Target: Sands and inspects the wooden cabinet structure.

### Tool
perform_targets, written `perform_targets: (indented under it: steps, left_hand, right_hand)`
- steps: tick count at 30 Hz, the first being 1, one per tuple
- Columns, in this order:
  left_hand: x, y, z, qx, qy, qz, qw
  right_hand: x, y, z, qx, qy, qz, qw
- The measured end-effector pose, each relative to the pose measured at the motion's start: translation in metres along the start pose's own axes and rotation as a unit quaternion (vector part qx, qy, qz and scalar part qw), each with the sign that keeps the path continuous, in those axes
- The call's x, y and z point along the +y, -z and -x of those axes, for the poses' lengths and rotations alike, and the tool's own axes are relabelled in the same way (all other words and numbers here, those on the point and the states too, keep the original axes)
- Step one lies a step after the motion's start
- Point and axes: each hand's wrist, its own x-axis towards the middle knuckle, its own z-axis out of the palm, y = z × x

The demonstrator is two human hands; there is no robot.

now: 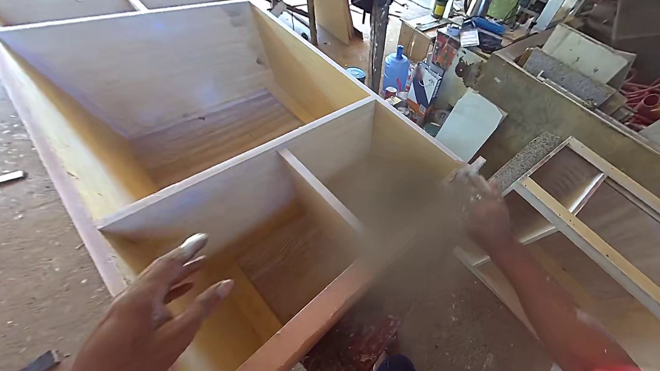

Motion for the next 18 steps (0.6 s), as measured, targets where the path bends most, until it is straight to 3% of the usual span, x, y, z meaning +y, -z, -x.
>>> perform_targets:
  steps: [2,5,7,9,11,14,16,18]
  left_hand:
    - [-0.002,0.005,0.024,-0.004,0.012,0.016,1.000]
    - [-0.005,-0.001,0.045,0.018,0.009,0.017,1.000]
    - [-0.005,-0.006,0.050,0.033,-0.002,0.007,0.999]
    - [-0.006,-0.015,0.051,0.056,-0.016,0.007,0.998]
    - [-0.004,-0.022,0.052,0.075,-0.027,-0.002,0.997]
    - [-0.003,-0.034,0.047,0.105,-0.051,-0.031,0.993]
    - [-0.003,-0.042,0.048,0.119,-0.058,-0.063,0.989]
    - [-0.003,-0.045,0.048,0.124,-0.057,-0.088,0.987]
  right_hand:
    - [-0.015,0.000,0.004,-0.014,-0.027,0.003,1.000]
    - [-0.069,0.008,0.021,0.008,0.032,-0.064,0.997]
    - [-0.034,0.005,0.011,0.035,0.032,-0.028,0.998]
    - [0.017,-0.004,-0.006,-0.007,-0.043,0.027,0.999]
    - [0.008,-0.004,-0.005,-0.024,-0.075,0.027,0.997]
    - [-0.049,0.006,0.018,0.011,0.009,-0.049,0.999]
    - [-0.024,0.003,0.012,0.027,0.023,-0.029,0.999]
    - [0.022,-0.004,0.002,-0.007,-0.051,0.016,0.999]
